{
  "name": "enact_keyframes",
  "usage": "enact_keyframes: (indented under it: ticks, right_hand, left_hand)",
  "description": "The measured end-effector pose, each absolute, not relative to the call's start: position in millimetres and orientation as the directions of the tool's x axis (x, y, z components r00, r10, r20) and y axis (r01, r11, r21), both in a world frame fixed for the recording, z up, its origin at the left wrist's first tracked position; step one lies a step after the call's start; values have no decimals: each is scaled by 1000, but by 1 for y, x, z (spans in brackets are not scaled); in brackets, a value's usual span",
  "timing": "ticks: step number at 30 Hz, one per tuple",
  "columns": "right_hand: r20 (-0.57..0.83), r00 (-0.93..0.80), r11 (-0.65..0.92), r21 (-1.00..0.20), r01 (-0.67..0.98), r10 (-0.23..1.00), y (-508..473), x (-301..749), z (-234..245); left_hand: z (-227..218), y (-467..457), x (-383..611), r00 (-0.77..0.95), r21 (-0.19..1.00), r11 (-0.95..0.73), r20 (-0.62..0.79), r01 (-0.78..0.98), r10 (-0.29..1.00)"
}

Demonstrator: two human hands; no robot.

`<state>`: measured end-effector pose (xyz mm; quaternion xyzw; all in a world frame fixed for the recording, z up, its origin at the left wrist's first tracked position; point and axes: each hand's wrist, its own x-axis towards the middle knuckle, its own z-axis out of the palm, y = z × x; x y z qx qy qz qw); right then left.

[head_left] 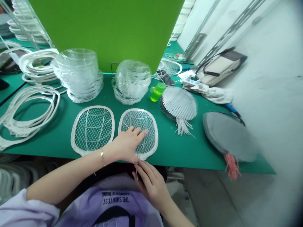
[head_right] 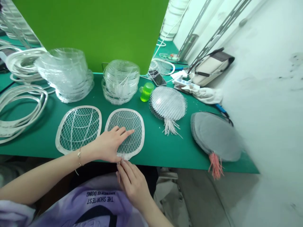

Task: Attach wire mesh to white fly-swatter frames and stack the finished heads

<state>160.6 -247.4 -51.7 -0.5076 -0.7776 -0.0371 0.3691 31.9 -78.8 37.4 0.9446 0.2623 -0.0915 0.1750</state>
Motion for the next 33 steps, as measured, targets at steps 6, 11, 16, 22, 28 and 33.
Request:
enact_keyframes:
  ticks: [6,11,16,22,28,33]
  right_hand:
    - [667,-199,525,-332,784,719,-244,158,-76]
    - [664,-256,557,-288,779,702,-241,159,-69]
    - [561,-452,637,-184,749,693,-231,167,-50]
    - [474,-526,674,-221,705,706,-219,171,-37]
    - [447,-425,573,-271,774,787,-238,179,7]
    - [583,-267,554,-393,735,768,-243,146,24]
  left_hand:
    - [40,-78,39,845,279,-807,-302,520,441]
    - [40,-77,40,840,294,-797,-317,528,440]
    - [40,-79,40,826,299,-780,-336,550,453]
    - [40,-80,47,812,295,-768,-351,569,467]
    - [56,-71,-20,874,571,-674,-188,469,449]
    - [56,-81,-136,722,351,-634,-262,689,640]
